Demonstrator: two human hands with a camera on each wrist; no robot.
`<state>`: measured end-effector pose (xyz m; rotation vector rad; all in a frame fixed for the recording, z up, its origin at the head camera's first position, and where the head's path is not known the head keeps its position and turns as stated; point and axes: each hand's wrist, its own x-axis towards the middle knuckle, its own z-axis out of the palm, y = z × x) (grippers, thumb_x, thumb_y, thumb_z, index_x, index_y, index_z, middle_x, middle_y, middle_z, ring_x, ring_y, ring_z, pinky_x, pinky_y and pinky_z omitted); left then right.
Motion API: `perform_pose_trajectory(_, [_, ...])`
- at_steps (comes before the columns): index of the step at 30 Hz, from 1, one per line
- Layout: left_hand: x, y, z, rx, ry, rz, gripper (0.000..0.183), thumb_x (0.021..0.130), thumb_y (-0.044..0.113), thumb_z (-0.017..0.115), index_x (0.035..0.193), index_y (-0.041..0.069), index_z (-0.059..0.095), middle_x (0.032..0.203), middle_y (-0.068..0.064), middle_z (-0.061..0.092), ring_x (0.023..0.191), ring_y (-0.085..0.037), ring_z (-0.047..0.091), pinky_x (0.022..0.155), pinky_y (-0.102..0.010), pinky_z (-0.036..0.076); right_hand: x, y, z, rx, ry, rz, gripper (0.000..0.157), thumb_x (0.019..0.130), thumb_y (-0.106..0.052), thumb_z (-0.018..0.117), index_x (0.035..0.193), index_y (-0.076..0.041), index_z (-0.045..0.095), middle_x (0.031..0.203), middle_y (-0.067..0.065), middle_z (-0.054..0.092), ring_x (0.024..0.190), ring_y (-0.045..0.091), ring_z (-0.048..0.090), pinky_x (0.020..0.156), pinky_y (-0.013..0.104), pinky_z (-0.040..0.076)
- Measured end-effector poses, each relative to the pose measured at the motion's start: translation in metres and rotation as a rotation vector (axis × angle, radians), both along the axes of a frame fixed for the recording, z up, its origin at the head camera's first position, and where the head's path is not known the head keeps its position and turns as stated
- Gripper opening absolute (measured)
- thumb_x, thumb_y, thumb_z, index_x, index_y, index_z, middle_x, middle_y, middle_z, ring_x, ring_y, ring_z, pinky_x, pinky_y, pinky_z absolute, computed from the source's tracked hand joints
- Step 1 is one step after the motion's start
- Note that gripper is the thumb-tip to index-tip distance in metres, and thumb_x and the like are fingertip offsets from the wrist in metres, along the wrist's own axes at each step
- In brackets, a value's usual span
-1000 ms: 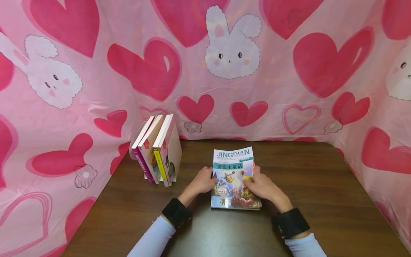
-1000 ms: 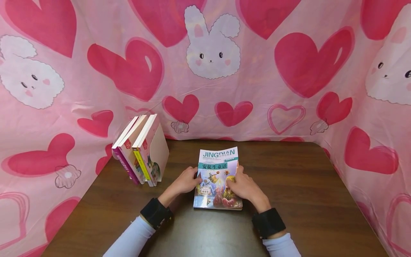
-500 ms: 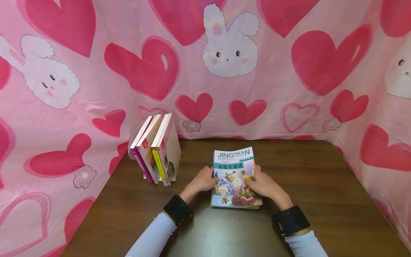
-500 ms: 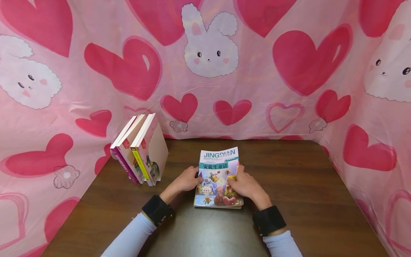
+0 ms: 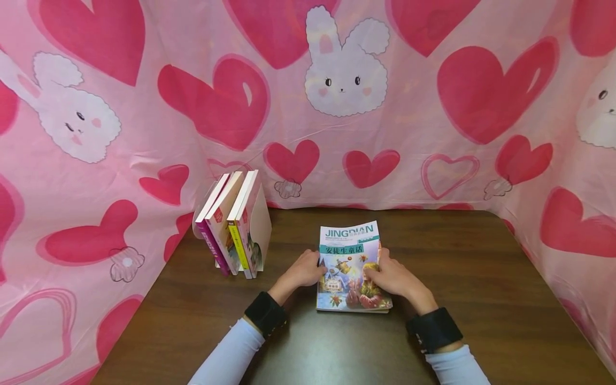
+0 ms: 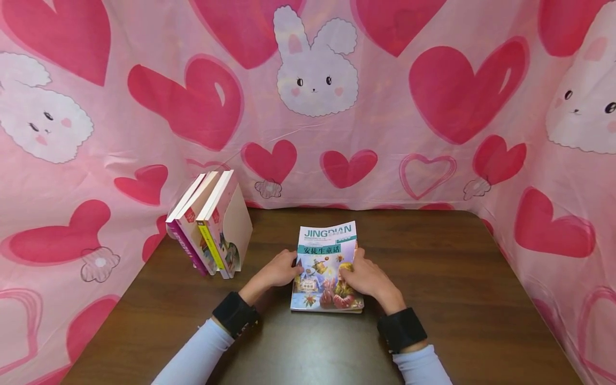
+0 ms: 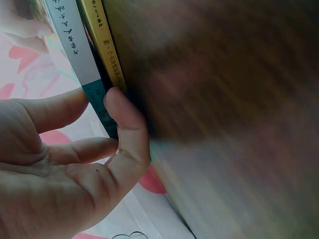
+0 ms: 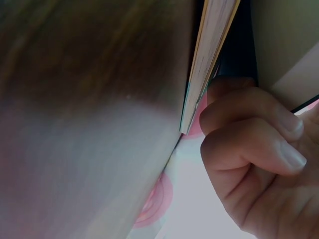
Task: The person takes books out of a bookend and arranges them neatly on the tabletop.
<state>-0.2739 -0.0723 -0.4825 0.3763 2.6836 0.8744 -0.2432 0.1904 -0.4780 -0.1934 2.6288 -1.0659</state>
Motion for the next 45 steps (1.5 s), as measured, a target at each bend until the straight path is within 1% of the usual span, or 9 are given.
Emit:
perform_pose_trajectory(10, [-0.0007,0.0013,0.0023,-0.038,-0.011,-0.01,0.032,0.102,0.016,0.069,0.121,-0.009,0.063,0.103,-0.013,0.055,0.097,-0.028,0.053,0.082,-0.042,0.047,0.0001,-0.0005,0.0002,0.041,-0.003,0.004,0.079,0.101,-0.038,0.066,0.144,0.016,0.028,0.113,0.022,0.061,0.099,0.032,0.061,0.09,0.052,0.051])
perform_pose_trajectory(18, [0.0,0.0006,0.0003,-0.016,-0.029,0.012,0.034,0.103,0.017,0.069,0.126,-0.008,0.062,0.103,-0.012,0.055,0.099,-0.028,0.053,0.083,-0.042,0.048,0.0009,0.0012,0.0036,0.112,0.011,0.01,0.083,0.1,-0.046,0.067,0.144,0.016,0.033,0.115,0.023,0.064,0.103,0.034,0.064,0.092,0.057,0.051])
perform_pose_trajectory(27, [-0.0002,0.002,-0.0015,-0.038,-0.016,0.006,0.034,0.103,0.017,0.069,0.124,-0.008,0.062,0.103,-0.012,0.054,0.098,-0.028,0.053,0.083,-0.043,0.048,0.0015,0.0033,0.0032,0.162,0.026,0.016,0.078,0.1,-0.049,0.067,0.139,0.014,0.042,0.111,0.019,0.065,0.099,0.032,0.063,0.088,0.056,0.052])
perform_pose_trajectory(38, [0.0007,0.0019,-0.0011,-0.046,-0.022,0.009,0.037,0.104,0.018,0.068,0.128,-0.009,0.061,0.104,-0.013,0.055,0.1,-0.028,0.053,0.086,-0.043,0.047,0.002,0.0057,0.0017,0.162,0.036,0.027,0.079,0.1,-0.052,0.067,0.138,0.014,0.045,0.108,0.016,0.065,0.097,0.031,0.063,0.086,0.055,0.052])
perform_pose_trajectory(45, [-0.0002,0.0,0.0008,-0.007,-0.033,-0.005,0.035,0.104,0.017,0.067,0.128,-0.008,0.061,0.105,-0.014,0.058,0.1,-0.029,0.055,0.086,-0.044,0.048,0.0008,0.0062,0.0005,0.157,0.031,0.033,0.077,0.099,-0.051,0.067,0.137,0.012,0.044,0.107,0.015,0.065,0.096,0.03,0.063,0.085,0.054,0.052])
